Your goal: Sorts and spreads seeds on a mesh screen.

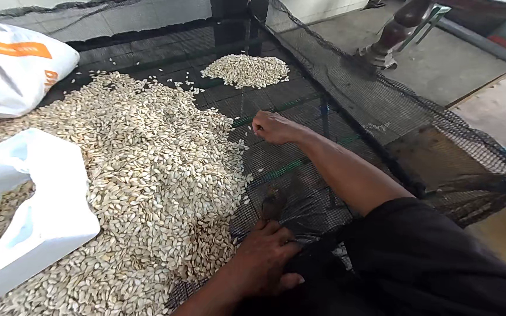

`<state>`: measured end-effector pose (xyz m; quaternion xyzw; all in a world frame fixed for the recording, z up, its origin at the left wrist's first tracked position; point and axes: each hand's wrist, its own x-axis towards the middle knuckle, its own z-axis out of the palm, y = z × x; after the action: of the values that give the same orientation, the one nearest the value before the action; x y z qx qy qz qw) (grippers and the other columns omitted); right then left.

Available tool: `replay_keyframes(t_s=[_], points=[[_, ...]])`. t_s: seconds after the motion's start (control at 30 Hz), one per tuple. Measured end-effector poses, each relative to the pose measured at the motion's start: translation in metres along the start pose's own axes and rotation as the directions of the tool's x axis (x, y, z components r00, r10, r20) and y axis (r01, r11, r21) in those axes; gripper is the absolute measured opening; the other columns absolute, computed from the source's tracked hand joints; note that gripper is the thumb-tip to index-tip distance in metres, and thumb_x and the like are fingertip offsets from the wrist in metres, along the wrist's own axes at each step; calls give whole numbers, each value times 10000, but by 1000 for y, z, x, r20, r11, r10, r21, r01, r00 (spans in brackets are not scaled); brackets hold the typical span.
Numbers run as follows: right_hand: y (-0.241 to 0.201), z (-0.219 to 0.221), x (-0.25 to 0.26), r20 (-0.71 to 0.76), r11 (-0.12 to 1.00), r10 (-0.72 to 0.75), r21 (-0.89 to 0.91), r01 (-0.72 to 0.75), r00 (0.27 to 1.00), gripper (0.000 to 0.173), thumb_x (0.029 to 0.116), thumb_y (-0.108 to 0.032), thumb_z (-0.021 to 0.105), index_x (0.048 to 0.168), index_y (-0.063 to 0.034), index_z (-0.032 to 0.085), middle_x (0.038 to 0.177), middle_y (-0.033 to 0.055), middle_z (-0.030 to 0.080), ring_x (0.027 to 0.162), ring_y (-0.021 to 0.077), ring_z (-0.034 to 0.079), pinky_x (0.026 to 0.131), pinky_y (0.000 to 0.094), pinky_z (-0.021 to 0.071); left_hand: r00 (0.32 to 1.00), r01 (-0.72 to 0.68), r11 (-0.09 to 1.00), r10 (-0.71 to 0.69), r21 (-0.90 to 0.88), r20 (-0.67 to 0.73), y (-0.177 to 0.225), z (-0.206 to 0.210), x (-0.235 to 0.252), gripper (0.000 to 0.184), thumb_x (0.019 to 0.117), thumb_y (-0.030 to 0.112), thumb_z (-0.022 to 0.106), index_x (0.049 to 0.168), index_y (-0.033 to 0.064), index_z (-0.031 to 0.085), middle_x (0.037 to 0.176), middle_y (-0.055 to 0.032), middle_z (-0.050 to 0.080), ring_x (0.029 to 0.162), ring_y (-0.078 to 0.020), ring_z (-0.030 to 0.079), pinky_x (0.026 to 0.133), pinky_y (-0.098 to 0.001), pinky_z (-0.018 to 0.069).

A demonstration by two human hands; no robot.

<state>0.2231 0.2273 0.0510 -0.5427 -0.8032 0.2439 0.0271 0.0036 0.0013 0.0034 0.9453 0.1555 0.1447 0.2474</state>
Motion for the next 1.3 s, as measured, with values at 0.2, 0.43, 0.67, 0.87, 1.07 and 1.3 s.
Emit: replay_keyframes(t_s=[0.2,0.43,0.67,0.87,1.07,1.3], points=[[-11,-15,-12,-195,947,-23,311,84,981,125,1016,-94,595,1080,1,647,925,126,643,827,213,618,776,419,526,1000,2,1000,-2,7,14,1,-1,0,460,891,566,693,1180,209,728,1177,-5,702,1131,-241,628,959,-483,488],[-31,-19,-6,-290,877,-107,423,228,951,140,989,-47,614,1071,-6,720,954,85,704,767,108,644,743,298,561,1000,14,1000,-14,-2,26,2,-4,-1,459,900,558,693,1196,209,727,1198,-11,699,1154,-243,619,984,-474,477],[-51,-19,-6,-334,792,-106,541,283,937,115,997,-70,628,1047,-19,718,902,33,698,629,33,568,590,211,499,1000,1,999,-1,36,27,2,-3,-1,477,909,578,670,1194,199,724,1200,-23,696,1158,-245,619,977,-469,476],[-43,-18,-11,-414,741,-139,559,372,900,114,991,-41,603,1033,-11,704,964,41,731,602,18,565,539,194,483,1000,-5,1000,4,23,7,4,-4,-1,466,907,553,683,1196,190,728,1197,-33,699,1164,-251,624,974,-483,481],[-37,-26,-47,228,875,-269,463,139,936,123,991,2,584,992,27,704,867,101,727,719,163,706,685,343,618,1000,-1,999,0,32,22,4,-5,-1,480,917,557,670,1216,185,721,1215,-34,693,1168,-249,617,980,-474,472],[-38,11,-28,-74,556,-455,755,348,887,85,927,44,636,973,19,703,943,58,763,851,76,711,798,261,585,1000,-8,1000,7,29,18,3,-5,-1,463,918,554,673,1184,179,723,1195,-35,699,1164,-255,626,988,-496,478]])
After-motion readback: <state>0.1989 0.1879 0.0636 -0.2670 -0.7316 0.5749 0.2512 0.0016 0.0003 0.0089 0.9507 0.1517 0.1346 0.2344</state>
